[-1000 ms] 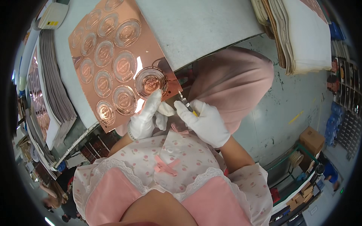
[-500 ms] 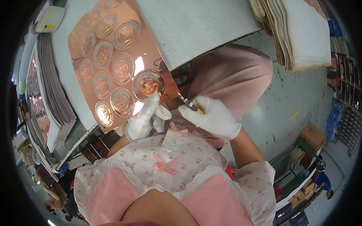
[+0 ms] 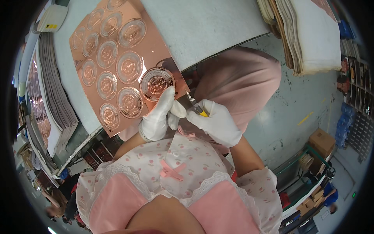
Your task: The person uses pliers to cut circular shapes from a sheet of copper foil. They work on multiple sheets, cutting out the circles and placing the finished sheets on a stack. The person wears white gloves and a pink apron while performing the task at a workbench.
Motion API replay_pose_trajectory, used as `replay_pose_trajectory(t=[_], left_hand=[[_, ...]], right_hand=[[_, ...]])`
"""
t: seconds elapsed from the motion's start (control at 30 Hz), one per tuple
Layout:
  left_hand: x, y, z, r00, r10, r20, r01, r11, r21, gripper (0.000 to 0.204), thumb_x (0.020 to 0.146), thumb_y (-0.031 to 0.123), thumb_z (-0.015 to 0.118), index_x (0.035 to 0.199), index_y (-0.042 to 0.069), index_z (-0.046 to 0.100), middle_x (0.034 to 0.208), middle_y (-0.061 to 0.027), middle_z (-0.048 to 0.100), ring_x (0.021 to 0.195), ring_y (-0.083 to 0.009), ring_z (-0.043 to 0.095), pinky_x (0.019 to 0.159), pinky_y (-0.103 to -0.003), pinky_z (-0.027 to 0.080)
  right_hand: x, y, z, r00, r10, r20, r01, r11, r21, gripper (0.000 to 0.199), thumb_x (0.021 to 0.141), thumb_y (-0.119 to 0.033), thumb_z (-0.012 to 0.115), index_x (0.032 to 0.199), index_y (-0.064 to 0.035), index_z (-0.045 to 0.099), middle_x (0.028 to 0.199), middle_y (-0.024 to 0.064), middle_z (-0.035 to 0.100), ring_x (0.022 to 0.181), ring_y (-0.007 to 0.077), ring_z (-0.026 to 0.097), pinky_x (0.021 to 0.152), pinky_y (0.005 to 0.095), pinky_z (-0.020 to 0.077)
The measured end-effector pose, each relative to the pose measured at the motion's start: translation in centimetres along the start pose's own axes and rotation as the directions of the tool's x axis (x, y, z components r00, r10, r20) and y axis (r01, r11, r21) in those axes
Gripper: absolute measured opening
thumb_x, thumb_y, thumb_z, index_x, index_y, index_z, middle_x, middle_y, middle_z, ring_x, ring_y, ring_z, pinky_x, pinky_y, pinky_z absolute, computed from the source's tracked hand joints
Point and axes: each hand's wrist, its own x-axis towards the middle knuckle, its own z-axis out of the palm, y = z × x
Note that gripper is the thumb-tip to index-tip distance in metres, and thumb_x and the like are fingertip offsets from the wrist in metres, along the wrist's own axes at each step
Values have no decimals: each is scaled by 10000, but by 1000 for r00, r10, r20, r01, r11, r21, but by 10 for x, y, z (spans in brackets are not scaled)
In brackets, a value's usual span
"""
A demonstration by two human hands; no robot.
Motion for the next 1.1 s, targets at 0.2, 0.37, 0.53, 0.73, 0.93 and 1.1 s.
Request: replay_pose_trajectory(t=[0.2, 0.37, 0.53, 0.73, 0.93, 1.1], left_hand=[[-9, 0, 7, 998, 8, -56, -4, 998, 70, 504, 908, 366, 395, 542, 55, 548, 515, -73, 558, 324, -117, 415, 324, -230, 337], [-15, -1, 6, 997, -14, -76, 17, 999, 36, 495, 902, 364, 410, 532, 62, 540, 484, -76, 540, 307, -122, 404, 306, -236, 322], [-18, -1, 6, 996, -16, -87, 17, 1000, 19, 506, 901, 367, 409, 523, 56, 533, 430, -63, 501, 287, -123, 388, 291, -236, 307], [-19, -6, 3, 999, -11, -39, 11, 1000, 3, 492, 900, 361, 415, 537, 50, 533, 409, -60, 485, 274, -120, 382, 277, -234, 297], [-21, -4, 11, 988, 65, -140, -63, 998, 16, 354, 887, 288, 470, 645, 42, 553, 472, -82, 540, 263, -112, 371, 254, -224, 292], [-21, -9, 8, 980, 62, -191, -61, 998, 13, 342, 886, 276, 468, 649, 44, 553, 483, -86, 550, 263, -108, 371, 249, -221, 286]], right_hand=[[-3, 7, -6, 996, -62, 70, 56, 994, 90, 214, 732, -147, 678, 706, -54, 486, 614, -38, 467, 503, 30, 404, 434, 190, 323], [-5, 10, -10, 981, -45, 191, 28, 995, 91, 224, 690, -89, 698, 699, -49, 478, 623, -26, 464, 540, 44, 425, 479, 200, 347], [-13, 4, -10, 964, -31, 264, -47, 958, 284, 222, 661, -47, 694, 698, -47, 475, 650, -6, 472, 587, 57, 436, 531, 208, 357], [-18, 6, -5, 980, -57, 190, 12, 973, 231, 226, 646, -48, 695, 694, -44, 474, 649, -5, 471, 580, 54, 429, 518, 200, 347], [-19, 11, -1, 997, -61, 45, 54, 989, 138, 234, 635, -57, 705, 698, -41, 480, 644, -20, 470, 584, 41, 413, 507, 200, 339], [-18, 10, 4, 998, -59, -15, 61, 987, 152, 236, 633, -76, 711, 704, -37, 489, 620, -27, 457, 563, 38, 395, 506, 201, 337]])
